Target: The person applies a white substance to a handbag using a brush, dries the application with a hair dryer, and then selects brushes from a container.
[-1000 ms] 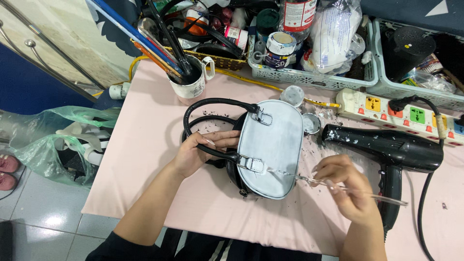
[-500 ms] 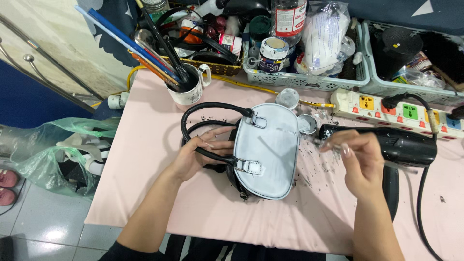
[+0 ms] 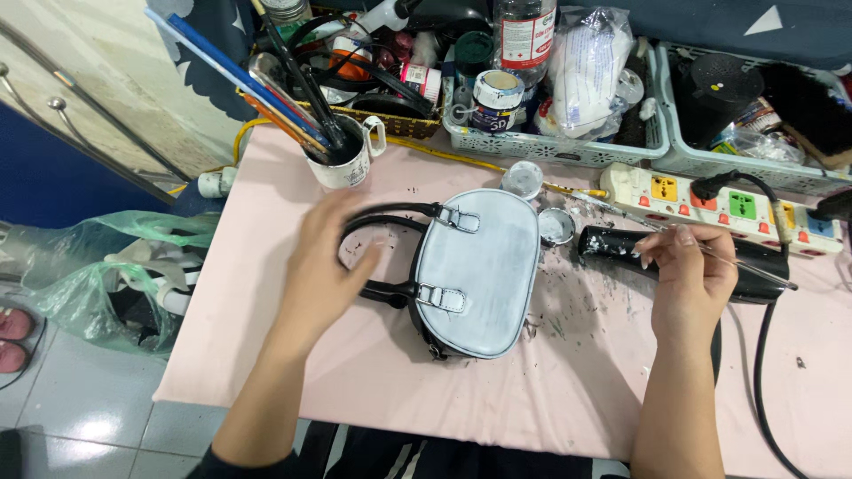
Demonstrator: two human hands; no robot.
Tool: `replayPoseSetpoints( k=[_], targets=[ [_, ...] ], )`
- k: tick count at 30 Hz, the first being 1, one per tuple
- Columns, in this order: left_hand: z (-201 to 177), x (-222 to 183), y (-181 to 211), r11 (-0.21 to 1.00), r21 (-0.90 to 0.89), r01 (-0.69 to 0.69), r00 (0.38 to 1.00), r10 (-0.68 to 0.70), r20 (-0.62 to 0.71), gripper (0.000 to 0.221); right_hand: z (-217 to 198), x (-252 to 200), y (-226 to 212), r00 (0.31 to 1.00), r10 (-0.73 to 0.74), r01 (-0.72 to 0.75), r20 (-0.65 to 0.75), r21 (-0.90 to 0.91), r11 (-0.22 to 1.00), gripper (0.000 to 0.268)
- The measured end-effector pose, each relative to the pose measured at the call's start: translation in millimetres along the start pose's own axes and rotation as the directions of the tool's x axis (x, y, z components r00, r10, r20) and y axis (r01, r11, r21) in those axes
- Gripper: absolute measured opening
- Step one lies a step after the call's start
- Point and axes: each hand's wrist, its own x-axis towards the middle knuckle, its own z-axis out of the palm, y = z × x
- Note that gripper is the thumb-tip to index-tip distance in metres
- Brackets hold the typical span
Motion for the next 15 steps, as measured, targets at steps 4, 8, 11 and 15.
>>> replayPoseSetpoints(
  k=[4, 8, 11, 15],
  targets=[
    [36, 35, -5, 0.992, -0.117, -0.04, 0.975, 0.064, 0.211, 0.037, -1, -1, 5, 1.0, 0.006, -0.006, 0.005, -0.01, 1.0, 0.011],
    [71, 58, -25, 0.988, -0.083, 0.133, 0.919, -0.091, 0.383, 0.042, -2, 2, 4, 1.0, -0.007, 0.005, -0.018, -0.076, 0.997, 0.01],
    [88, 67, -39, 0.946, -0.149, 0.288, 0.848, -0.18, 0.499, 0.05, -3, 5, 1, 1.0, -0.018, 0.013, -0.022, -0.193, 0.981, 0.006],
    [97, 61, -49, 0.763, -0.26, 0.592, 0.683, -0.304, 0.664, 0.049, 4, 2, 0, 0.996, -0.073, 0.084, 0.044, -0.39, 0.917, 0.008]
  ],
)
